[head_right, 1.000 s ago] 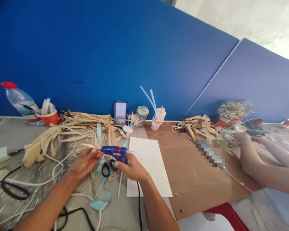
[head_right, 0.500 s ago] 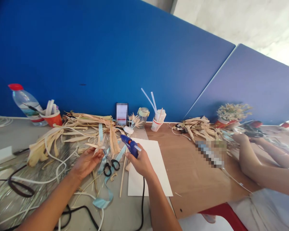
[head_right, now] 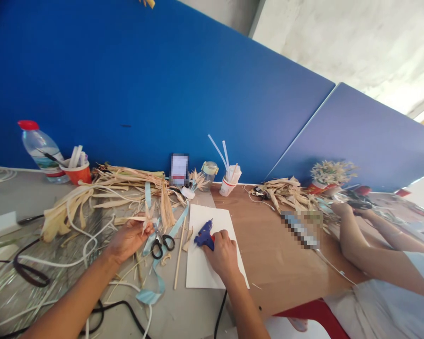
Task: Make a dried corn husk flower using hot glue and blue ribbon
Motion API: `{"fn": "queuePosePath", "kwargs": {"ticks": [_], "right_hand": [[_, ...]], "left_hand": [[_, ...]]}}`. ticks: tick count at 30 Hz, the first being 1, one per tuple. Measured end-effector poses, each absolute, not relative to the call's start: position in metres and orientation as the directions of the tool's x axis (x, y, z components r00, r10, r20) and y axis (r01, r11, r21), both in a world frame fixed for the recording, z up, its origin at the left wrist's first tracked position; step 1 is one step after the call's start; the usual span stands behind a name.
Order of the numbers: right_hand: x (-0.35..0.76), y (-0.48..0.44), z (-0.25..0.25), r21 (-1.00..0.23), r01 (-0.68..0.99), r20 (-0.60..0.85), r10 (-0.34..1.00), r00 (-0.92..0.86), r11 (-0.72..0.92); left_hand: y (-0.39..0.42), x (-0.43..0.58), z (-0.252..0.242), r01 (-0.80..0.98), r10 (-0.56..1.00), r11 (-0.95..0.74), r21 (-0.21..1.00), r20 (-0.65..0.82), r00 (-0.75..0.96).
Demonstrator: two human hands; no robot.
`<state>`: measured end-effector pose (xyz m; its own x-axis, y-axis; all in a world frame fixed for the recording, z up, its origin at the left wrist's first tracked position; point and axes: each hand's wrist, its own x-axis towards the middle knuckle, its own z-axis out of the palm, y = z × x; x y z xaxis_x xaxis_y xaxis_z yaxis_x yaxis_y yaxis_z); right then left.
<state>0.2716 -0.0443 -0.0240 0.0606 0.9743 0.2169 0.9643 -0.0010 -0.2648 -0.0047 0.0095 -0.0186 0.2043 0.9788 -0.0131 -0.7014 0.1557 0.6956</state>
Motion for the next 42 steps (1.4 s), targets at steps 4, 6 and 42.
{"fn": "queuePosePath", "kwargs": {"ticks": [4, 6, 42], "right_hand": [[0.270, -0.043, -0.008, -0.500, 0.862, 0.284, 0.956, 0.074, 0.082], [0.255, -0.040, 0.005, -0.674, 0.715, 0.325, 0.944, 0.062, 0.185], [0.104, -0.017, -0.009, -0.869, -0.494, -0.092, 0.992, 0.084, -0.038]], "left_hand": [[0.008, -0.004, -0.017, -0.705, 0.975, 0.176, 0.687, -0.026, 0.219], [0.008, -0.004, -0.018, -0.712, 0.973, 0.187, 0.677, -0.025, 0.231], [-0.004, 0.008, -0.017, -0.122, 0.948, -0.275, 0.954, 0.248, -0.199]]}}
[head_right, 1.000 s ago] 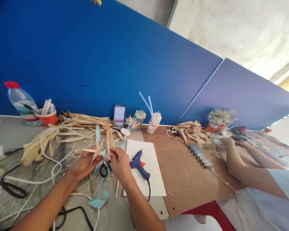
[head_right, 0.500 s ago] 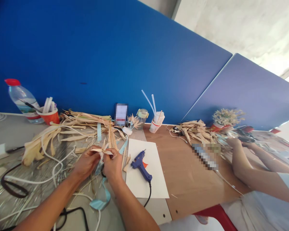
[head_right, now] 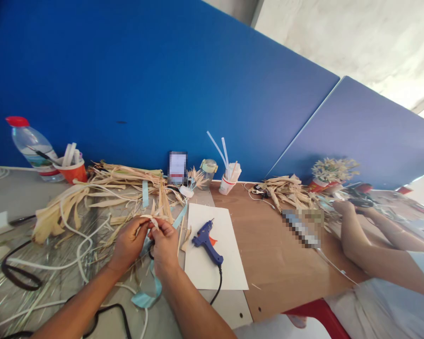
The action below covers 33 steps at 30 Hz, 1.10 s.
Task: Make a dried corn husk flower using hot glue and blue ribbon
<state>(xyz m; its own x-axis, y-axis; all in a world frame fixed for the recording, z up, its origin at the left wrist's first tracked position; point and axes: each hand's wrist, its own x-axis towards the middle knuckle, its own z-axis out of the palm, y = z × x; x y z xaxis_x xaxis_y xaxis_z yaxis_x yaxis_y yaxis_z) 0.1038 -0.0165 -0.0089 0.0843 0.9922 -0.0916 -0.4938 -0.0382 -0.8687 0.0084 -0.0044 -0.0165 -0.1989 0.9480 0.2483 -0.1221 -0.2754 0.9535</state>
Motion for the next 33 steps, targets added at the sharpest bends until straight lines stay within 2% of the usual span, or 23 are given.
{"fn": "queuePosePath", "kwargs": {"ticks": [4, 7, 11, 16, 27, 31, 33], "right_hand": [[0.109, -0.017, -0.008, -0.862, -0.497, -0.155, 0.985, 0.076, -0.097], [0.110, -0.017, -0.007, -0.860, -0.501, -0.150, 0.986, 0.071, -0.094], [0.112, -0.016, -0.006, -0.852, -0.513, -0.158, 0.986, 0.050, -0.110], [0.113, -0.017, -0.005, -0.852, -0.504, -0.179, 0.984, 0.023, -0.143], [0.120, -0.022, -0.004, -0.967, -0.236, -0.082, 0.996, -0.046, -0.090], [0.138, -0.009, 0.003, -0.934, -0.353, -0.096, 0.991, 0.091, -0.058], [0.149, -0.004, 0.008, -0.902, -0.427, -0.113, 0.990, 0.086, -0.066]], "left_hand": [[-0.003, 0.007, -0.020, -0.071, 0.952, -0.278, 0.958, 0.264, -0.156], [0.001, 0.006, -0.026, -0.023, 0.964, -0.241, 0.970, 0.237, -0.117], [0.009, 0.005, -0.032, -0.089, 0.988, -0.149, 0.985, 0.145, -0.051], [0.013, 0.005, -0.036, -0.098, 0.994, -0.110, 0.989, 0.108, -0.026], [0.009, 0.002, -0.031, 0.172, 0.983, -0.147, 0.974, 0.163, -0.085], [0.011, 0.001, -0.034, 0.229, 0.974, -0.187, 0.955, 0.210, -0.084], [0.010, 0.001, -0.035, 0.276, 0.968, -0.216, 0.937, 0.243, -0.065]]}}
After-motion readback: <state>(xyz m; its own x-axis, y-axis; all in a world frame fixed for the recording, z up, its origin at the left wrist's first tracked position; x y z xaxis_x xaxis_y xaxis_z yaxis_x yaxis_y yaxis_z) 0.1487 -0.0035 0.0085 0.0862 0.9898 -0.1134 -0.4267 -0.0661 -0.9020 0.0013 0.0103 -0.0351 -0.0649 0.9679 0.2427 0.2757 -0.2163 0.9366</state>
